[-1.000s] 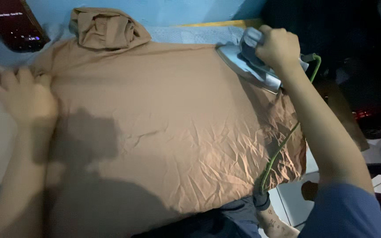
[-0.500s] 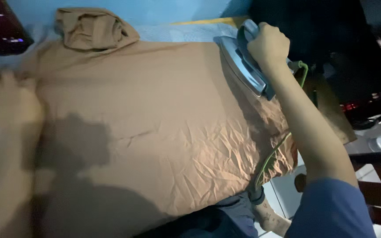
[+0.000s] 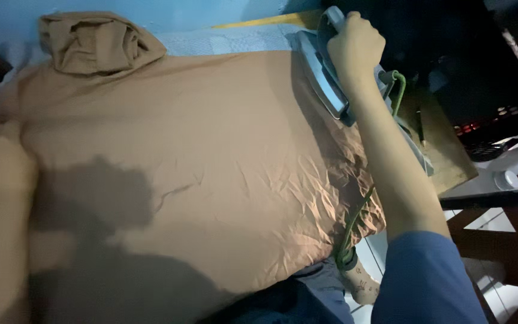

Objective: The person irons a brown shirt laid out on a bed. They use a handheld iron to smooth the fabric, moving it back and forth across the surface while occasionally adjusting the shirt with their other hand.

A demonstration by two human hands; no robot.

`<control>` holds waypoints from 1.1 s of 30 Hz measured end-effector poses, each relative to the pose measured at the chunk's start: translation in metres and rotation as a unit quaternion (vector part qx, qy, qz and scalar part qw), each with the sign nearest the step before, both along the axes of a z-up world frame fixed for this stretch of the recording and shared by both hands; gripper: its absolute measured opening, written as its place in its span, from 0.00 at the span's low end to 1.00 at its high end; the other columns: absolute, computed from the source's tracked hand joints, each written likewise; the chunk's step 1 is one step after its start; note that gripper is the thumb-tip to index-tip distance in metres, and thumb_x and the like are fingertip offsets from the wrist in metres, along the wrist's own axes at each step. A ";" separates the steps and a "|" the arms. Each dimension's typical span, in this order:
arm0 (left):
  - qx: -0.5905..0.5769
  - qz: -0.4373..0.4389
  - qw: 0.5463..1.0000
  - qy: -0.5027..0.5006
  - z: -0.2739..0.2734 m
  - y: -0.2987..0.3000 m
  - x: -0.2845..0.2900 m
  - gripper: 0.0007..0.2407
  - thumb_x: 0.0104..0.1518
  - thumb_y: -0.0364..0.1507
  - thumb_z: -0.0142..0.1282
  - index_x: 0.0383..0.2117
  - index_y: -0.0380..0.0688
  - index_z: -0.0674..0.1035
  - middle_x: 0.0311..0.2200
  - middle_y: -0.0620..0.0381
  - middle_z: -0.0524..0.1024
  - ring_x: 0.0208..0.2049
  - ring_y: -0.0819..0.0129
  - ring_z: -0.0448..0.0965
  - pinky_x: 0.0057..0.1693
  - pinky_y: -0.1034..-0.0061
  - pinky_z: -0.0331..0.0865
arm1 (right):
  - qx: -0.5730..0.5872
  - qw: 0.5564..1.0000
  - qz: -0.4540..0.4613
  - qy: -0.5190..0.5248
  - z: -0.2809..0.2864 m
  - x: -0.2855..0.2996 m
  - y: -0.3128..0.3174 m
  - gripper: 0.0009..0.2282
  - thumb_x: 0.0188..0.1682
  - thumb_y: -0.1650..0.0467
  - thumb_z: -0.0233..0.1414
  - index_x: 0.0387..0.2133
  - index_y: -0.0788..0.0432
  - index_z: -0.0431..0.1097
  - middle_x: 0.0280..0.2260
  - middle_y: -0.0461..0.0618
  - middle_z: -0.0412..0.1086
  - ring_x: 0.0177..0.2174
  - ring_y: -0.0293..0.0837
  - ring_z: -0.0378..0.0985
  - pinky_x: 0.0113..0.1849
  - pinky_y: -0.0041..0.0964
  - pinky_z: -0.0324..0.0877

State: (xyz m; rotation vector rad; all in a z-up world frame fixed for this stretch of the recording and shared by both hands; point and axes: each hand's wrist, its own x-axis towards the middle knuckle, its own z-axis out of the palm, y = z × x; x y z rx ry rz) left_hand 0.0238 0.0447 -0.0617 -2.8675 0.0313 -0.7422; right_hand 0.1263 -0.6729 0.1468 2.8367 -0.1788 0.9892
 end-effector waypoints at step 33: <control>0.000 -0.050 0.998 -0.038 0.003 0.001 -0.003 0.12 0.61 0.22 0.54 0.50 0.40 0.80 0.50 0.40 0.75 0.53 0.50 0.76 0.60 0.65 0.72 | -0.111 0.848 0.456 0.244 0.049 -0.210 0.155 0.11 0.37 0.68 0.57 0.35 0.55 0.70 0.23 0.51 0.73 0.24 0.53 0.78 0.28 0.48 0.73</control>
